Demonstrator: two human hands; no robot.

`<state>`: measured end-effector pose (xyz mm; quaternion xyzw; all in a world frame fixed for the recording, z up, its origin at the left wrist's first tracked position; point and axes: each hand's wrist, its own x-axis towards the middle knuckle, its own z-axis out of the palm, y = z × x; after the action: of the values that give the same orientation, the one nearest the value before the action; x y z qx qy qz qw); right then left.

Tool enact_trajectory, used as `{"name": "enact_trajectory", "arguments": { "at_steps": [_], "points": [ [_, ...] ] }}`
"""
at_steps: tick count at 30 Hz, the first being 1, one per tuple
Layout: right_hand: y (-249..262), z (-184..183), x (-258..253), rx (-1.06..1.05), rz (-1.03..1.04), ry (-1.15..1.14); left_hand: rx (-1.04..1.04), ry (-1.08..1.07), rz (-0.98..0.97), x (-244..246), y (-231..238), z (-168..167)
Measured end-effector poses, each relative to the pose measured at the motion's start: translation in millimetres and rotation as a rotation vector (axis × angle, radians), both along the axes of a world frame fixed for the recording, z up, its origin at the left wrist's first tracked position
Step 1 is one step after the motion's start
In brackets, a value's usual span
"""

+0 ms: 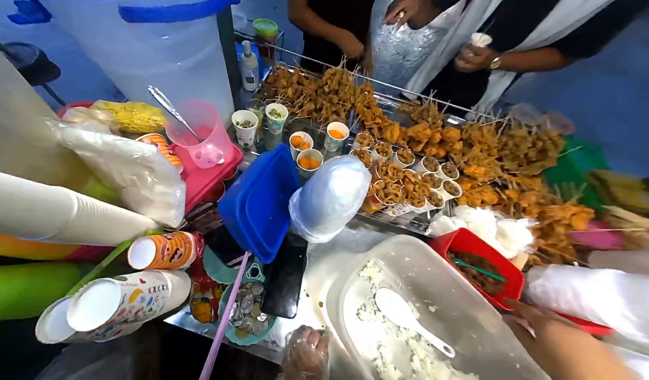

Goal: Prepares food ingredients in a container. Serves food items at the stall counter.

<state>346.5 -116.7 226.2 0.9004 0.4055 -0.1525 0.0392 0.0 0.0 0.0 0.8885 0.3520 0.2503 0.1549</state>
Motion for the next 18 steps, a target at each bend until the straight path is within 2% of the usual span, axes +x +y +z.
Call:
{"name": "enact_trajectory", "arguments": {
  "at_steps": [3, 8, 13, 18],
  "points": [
    [31.6, 5.4, -11.8, 0.084, 0.083, 0.014, -0.046, 0.015, 0.0, 0.3, 0.1, 1.2],
    [51.0, -25.0, -28.8, 0.305, 0.232, -0.04, -0.134, 0.041, -0.021, 0.2, -1.1, 8.5],
    [52.1, -46.0, -35.7, 0.418, 0.314, -0.089, -0.157, 0.026, 0.019, 0.2, -5.1, 7.4],
    [29.7, -53.4, -33.5, 0.481, 0.355, -0.127, -0.167, 0.083, -0.01, -2.6, -8.5, 14.4]
  ]
}}
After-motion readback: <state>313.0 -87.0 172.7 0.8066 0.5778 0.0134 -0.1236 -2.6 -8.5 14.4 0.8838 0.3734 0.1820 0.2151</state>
